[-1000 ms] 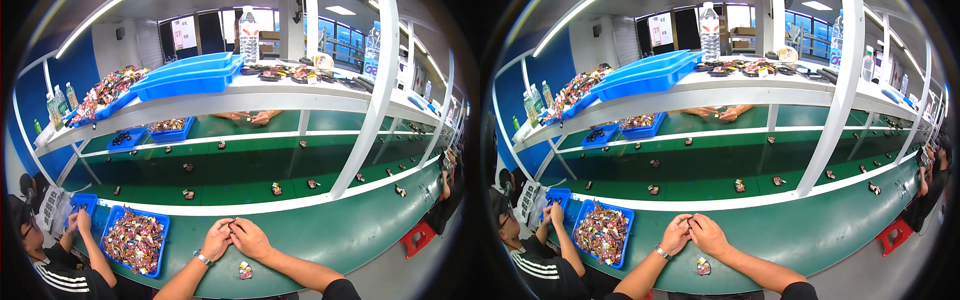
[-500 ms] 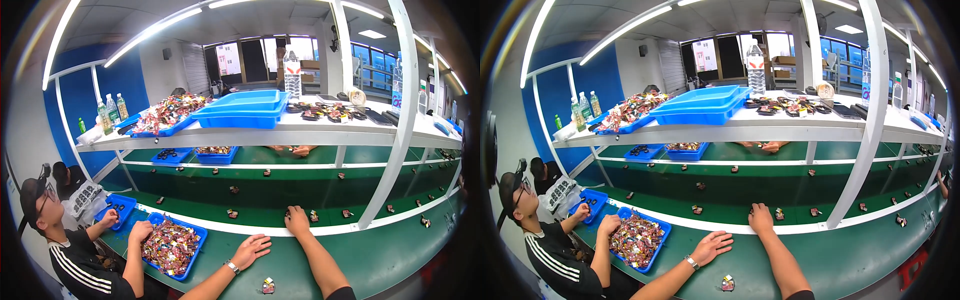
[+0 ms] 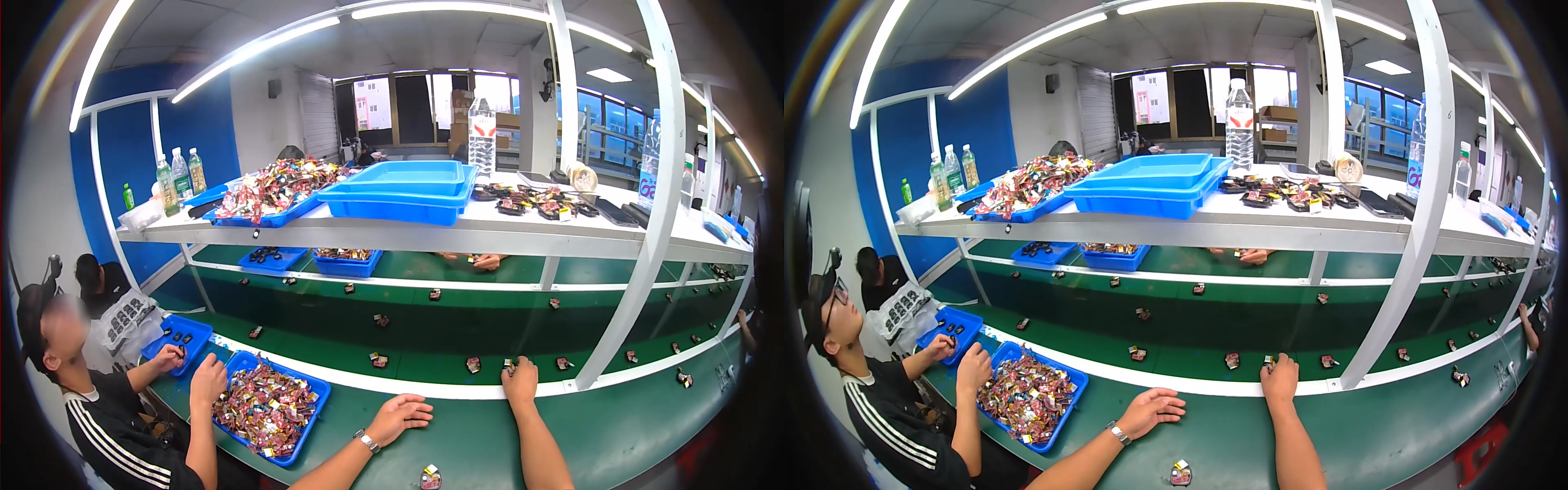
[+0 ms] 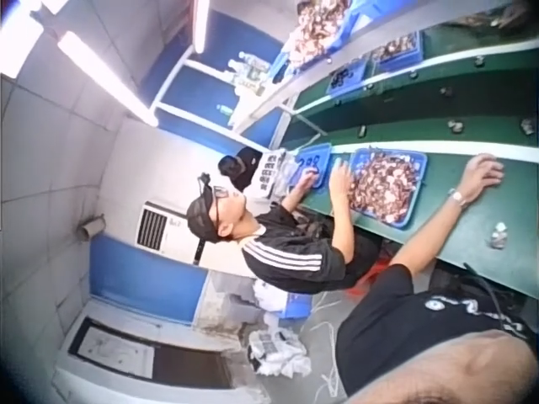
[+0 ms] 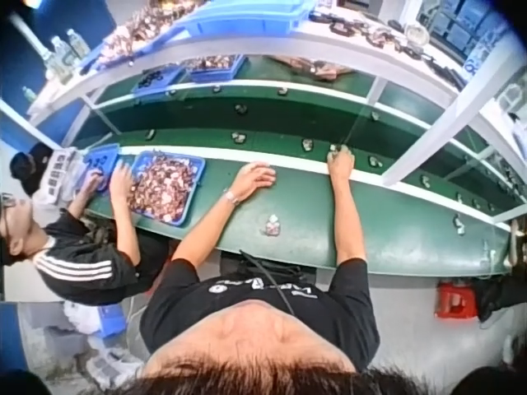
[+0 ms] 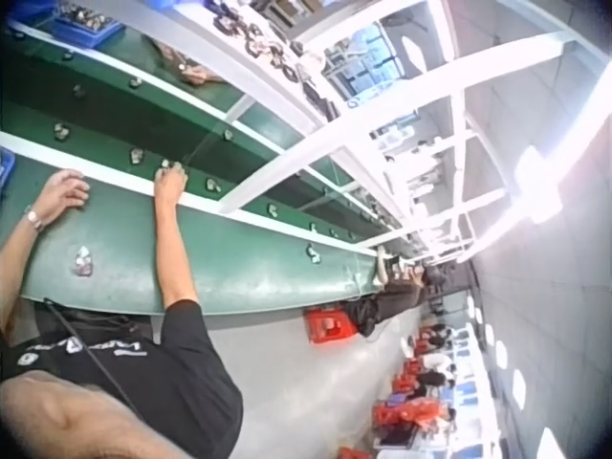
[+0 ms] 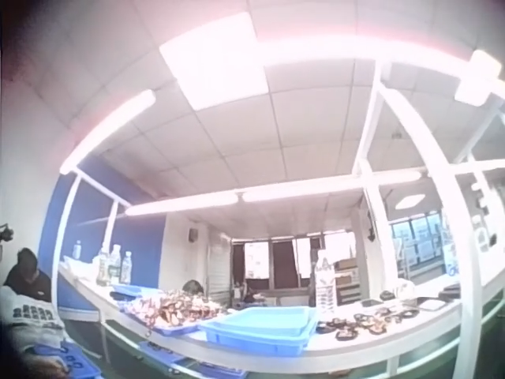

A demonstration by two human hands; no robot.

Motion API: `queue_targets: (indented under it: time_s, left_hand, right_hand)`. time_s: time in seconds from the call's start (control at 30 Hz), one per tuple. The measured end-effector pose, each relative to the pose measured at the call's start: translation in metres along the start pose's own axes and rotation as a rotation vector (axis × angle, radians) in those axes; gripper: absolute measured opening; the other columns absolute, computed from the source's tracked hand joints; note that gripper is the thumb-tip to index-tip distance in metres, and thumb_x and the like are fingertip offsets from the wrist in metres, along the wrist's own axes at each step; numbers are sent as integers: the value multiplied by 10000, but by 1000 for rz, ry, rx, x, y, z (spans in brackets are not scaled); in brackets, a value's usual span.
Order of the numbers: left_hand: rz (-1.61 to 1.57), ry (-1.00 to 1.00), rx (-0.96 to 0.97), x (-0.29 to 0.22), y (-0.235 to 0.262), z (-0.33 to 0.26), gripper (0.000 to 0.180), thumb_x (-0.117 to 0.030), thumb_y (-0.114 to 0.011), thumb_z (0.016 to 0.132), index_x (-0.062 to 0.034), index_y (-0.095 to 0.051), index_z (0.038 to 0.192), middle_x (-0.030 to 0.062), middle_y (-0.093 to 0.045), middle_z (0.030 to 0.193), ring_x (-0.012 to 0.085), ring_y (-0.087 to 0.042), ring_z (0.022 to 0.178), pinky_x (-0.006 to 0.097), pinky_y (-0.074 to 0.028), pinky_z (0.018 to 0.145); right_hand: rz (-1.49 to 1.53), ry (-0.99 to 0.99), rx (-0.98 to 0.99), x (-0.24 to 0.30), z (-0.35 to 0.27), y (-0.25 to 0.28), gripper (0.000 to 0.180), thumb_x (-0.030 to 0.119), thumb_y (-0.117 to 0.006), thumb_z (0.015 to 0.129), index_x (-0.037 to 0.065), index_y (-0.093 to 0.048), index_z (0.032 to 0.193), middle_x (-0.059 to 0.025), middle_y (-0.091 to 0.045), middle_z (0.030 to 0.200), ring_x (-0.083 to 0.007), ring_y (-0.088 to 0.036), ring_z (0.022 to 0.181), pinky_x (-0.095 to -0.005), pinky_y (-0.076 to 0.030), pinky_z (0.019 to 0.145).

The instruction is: Assemble small plastic pins or decorative components at a factory workstation.

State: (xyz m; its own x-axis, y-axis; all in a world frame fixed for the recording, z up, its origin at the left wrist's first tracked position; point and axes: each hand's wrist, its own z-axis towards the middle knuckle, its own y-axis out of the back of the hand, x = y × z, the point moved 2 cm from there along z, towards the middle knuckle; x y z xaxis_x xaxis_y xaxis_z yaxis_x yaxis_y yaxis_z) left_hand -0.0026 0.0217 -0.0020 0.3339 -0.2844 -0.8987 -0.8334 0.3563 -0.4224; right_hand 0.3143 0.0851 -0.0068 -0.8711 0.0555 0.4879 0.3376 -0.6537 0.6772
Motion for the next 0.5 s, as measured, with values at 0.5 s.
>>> queue_targets:
  time_s: [0.5]
  left_hand:
    - [16, 121, 196, 13, 4, -5, 381, -278, -416, 1057, -8, -551, 1290, 94, -625, 1185, 157, -612, 977, 294, -527, 756]
  right_hand:
    - [595, 607, 651, 143, -97, 85, 506, 166, -733, 824, 74, -550, 1287, -116, -632, 1129, -300, -573, 1084, -387, -480, 941]
